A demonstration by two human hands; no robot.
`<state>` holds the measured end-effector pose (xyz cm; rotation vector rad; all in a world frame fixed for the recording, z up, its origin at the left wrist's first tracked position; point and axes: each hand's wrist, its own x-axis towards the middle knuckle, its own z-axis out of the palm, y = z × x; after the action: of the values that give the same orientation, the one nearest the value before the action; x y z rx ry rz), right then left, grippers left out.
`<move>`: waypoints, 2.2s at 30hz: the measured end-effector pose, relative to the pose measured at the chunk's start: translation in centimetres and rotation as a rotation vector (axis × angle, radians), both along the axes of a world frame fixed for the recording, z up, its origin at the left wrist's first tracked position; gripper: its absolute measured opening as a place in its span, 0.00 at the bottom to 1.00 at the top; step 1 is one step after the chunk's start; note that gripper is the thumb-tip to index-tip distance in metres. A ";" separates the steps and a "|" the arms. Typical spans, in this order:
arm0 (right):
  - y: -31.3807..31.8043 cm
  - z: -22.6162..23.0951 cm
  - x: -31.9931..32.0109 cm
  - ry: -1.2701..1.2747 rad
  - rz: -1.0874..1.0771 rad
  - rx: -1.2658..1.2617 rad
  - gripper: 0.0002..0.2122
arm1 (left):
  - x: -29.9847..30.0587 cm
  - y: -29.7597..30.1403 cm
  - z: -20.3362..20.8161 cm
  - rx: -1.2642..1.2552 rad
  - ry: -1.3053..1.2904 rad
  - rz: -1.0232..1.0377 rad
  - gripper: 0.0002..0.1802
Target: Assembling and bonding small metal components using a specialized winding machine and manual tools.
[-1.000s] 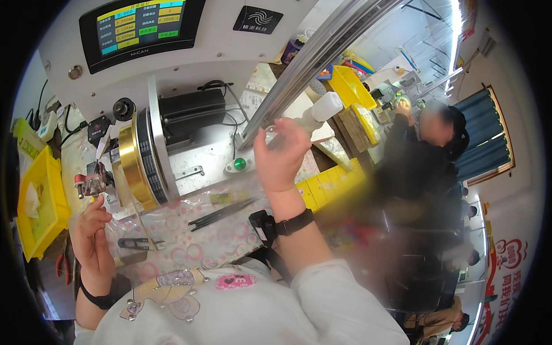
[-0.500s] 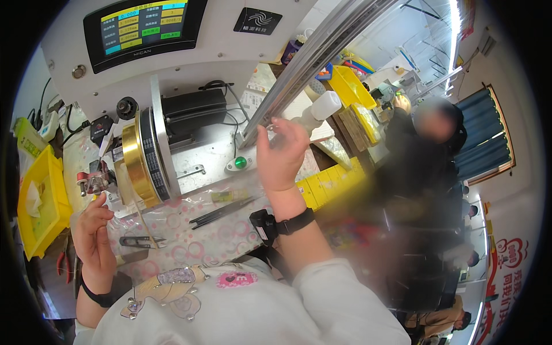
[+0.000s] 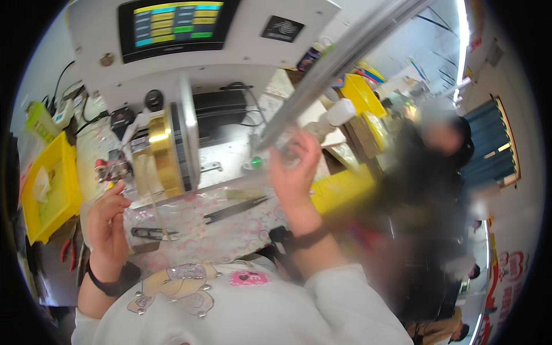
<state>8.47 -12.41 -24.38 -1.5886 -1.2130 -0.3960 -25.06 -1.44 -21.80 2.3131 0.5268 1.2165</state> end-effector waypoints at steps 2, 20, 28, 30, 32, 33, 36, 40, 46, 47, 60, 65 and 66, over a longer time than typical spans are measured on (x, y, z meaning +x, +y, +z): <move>-1.4 -0.5 -0.9 -0.092 0.034 -0.106 0.24 | -0.1 0.3 0.1 0.051 -0.031 -0.030 0.10; -4.8 -1.7 -3.5 -0.366 0.065 -0.823 0.29 | 0.1 0.7 -0.9 0.154 -0.162 -0.029 0.11; -5.5 0.0 -4.6 -0.365 0.086 -0.946 0.32 | 0.0 0.4 -0.9 0.151 -0.153 0.006 0.11; -4.5 -0.2 -4.5 -0.319 0.079 -0.873 0.30 | 0.1 0.4 -0.8 0.136 -0.149 -0.006 0.10; -4.4 -1.8 -3.1 -0.335 0.077 -0.888 0.30 | 0.2 0.5 -1.0 0.142 -0.162 -0.003 0.10; -4.4 -2.2 -2.6 -0.351 0.068 -0.901 0.29 | 0.2 0.5 -1.1 0.149 -0.179 -0.005 0.10; -4.2 -1.4 -2.8 -0.383 0.055 -0.943 0.29 | 0.3 0.5 -1.2 0.154 -0.190 -0.006 0.10; -4.4 -1.5 -3.6 -0.329 0.059 -0.922 0.30 | 0.2 0.6 -1.2 0.137 -0.182 -0.001 0.10; -4.0 -1.1 -4.1 -0.390 0.054 -0.848 0.30 | 0.1 0.6 -1.1 0.168 -0.195 -0.007 0.10; -3.6 -1.1 -3.8 -0.384 0.030 -0.789 0.30 | 0.1 0.6 -1.0 0.161 -0.201 -0.017 0.10; -5.0 -1.0 -3.6 -0.427 -0.017 -0.859 0.28 | 0.1 0.8 -1.2 0.148 -0.223 -0.025 0.09; -3.9 -0.3 -2.7 -0.443 -0.007 -0.754 0.28 | 0.3 0.7 -1.3 0.158 -0.225 -0.033 0.10; -3.5 -0.3 -2.5 -0.462 -0.016 -0.728 0.28 | 0.3 0.7 -1.3 0.154 -0.229 -0.039 0.10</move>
<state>6.00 -15.96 -24.73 -2.1971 -1.8359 -0.3612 -24.75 -0.73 -23.09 2.2543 0.3160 1.5258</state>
